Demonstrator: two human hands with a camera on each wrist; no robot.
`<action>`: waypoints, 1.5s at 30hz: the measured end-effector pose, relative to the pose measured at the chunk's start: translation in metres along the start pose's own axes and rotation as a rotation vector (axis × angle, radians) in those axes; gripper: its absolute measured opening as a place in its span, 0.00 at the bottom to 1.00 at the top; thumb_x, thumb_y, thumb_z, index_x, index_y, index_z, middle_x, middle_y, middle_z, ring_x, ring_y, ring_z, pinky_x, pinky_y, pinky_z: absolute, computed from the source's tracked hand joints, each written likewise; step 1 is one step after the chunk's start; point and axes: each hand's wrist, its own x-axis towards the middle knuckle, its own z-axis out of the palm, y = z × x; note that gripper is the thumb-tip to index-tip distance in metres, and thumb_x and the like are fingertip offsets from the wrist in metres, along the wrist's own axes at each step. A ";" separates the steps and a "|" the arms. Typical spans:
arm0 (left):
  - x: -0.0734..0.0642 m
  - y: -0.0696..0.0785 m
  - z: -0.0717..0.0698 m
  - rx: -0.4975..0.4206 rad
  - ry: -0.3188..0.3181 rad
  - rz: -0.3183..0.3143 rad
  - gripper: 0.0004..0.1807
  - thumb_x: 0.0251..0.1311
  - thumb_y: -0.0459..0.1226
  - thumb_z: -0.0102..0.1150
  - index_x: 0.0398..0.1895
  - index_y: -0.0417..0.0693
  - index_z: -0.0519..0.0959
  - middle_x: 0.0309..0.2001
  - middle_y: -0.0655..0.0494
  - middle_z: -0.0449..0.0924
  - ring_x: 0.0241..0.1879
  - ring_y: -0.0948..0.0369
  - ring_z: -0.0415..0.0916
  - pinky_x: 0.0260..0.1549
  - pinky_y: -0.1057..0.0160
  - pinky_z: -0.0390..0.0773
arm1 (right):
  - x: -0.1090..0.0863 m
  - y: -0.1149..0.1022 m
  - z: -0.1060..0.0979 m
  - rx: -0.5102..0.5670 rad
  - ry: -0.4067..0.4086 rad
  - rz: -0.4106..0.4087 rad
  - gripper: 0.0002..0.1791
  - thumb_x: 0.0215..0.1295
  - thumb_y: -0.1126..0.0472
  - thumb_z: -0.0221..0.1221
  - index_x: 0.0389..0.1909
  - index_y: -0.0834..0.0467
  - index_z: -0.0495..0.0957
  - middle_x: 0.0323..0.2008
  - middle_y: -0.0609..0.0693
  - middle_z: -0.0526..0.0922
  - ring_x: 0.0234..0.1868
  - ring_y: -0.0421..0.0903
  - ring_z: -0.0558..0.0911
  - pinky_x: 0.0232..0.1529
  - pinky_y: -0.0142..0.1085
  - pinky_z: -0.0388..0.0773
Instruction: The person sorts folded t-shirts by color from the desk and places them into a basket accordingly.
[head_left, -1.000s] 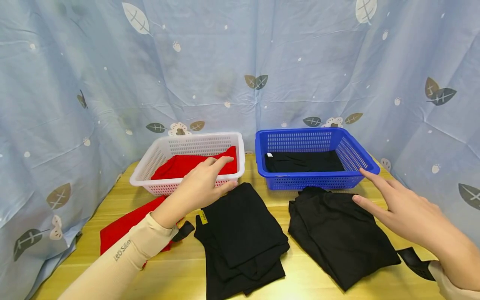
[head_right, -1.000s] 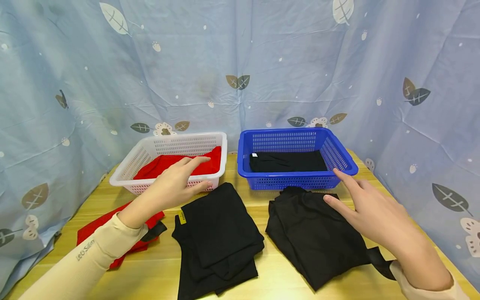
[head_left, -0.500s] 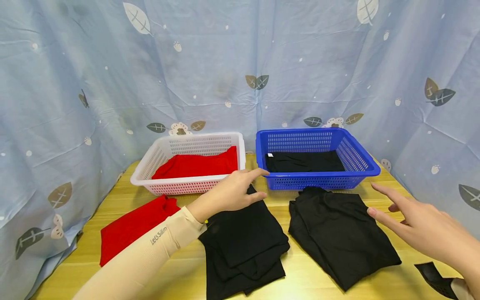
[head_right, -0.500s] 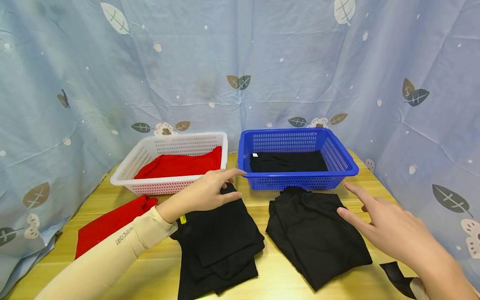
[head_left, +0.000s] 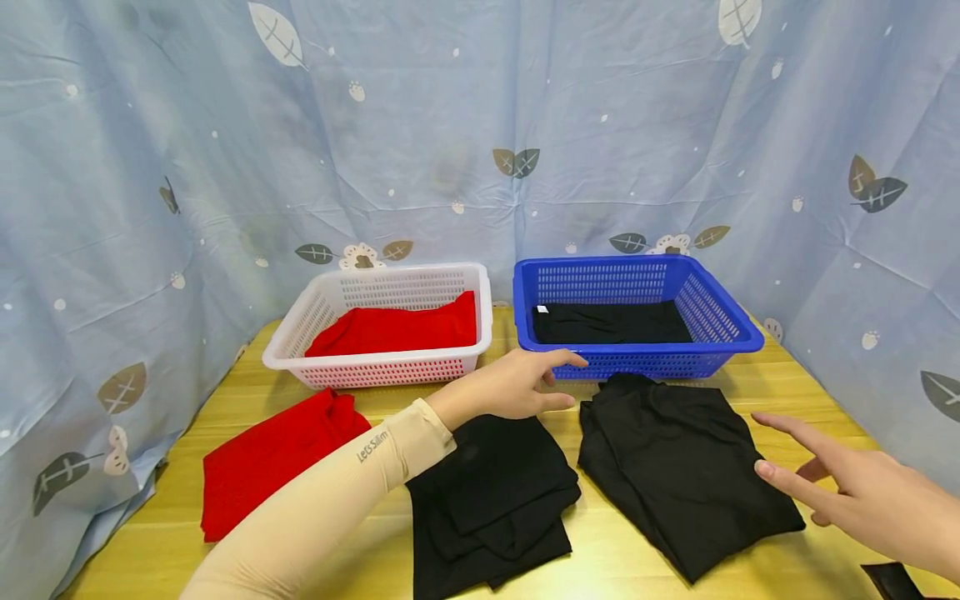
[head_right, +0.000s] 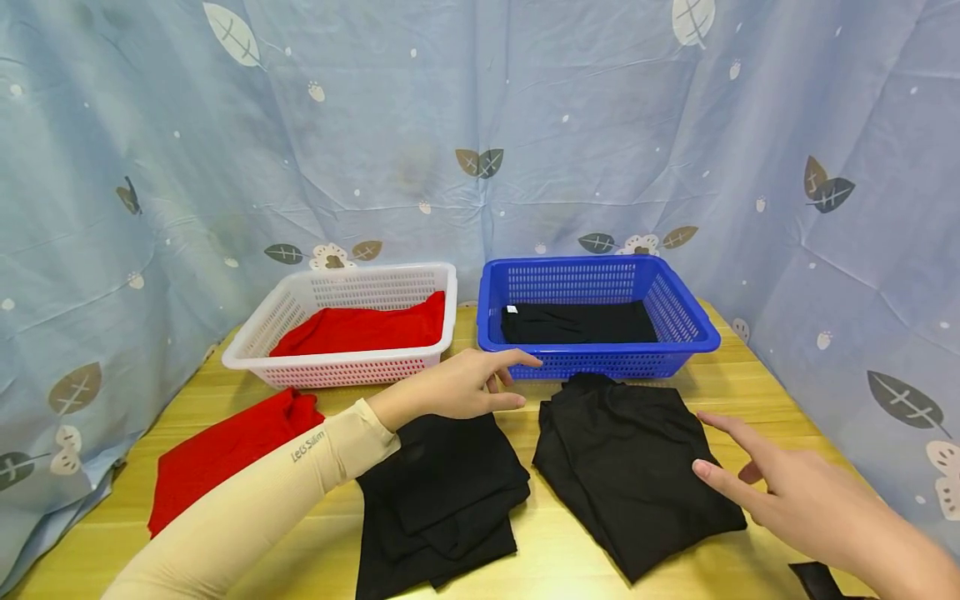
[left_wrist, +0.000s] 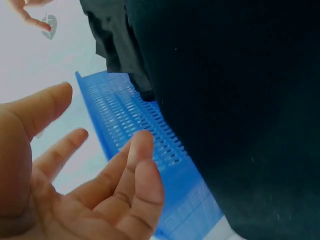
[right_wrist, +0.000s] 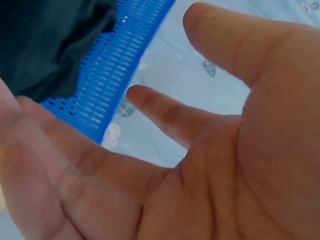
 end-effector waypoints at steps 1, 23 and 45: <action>0.003 0.000 0.001 -0.012 -0.019 0.006 0.32 0.76 0.45 0.64 0.80 0.59 0.68 0.67 0.48 0.83 0.59 0.55 0.86 0.51 0.65 0.86 | -0.001 0.001 0.002 0.017 -0.026 0.006 0.42 0.85 0.38 0.49 0.86 0.57 0.48 0.38 0.44 0.89 0.29 0.40 0.84 0.32 0.39 0.73; 0.064 0.006 0.030 0.027 -0.285 0.009 0.38 0.78 0.52 0.59 0.86 0.69 0.57 0.83 0.58 0.64 0.79 0.57 0.68 0.80 0.56 0.64 | -0.013 0.012 0.042 0.399 -0.318 0.085 0.46 0.87 0.42 0.47 0.87 0.62 0.37 0.37 0.50 0.85 0.27 0.51 0.88 0.35 0.36 0.82; 0.081 0.008 0.037 -0.156 -0.388 -0.050 0.37 0.76 0.50 0.63 0.84 0.68 0.63 0.83 0.62 0.60 0.81 0.63 0.59 0.76 0.64 0.66 | -0.003 0.012 0.044 0.576 -0.329 0.036 0.43 0.87 0.46 0.48 0.88 0.60 0.38 0.40 0.56 0.79 0.38 0.51 0.92 0.33 0.35 0.78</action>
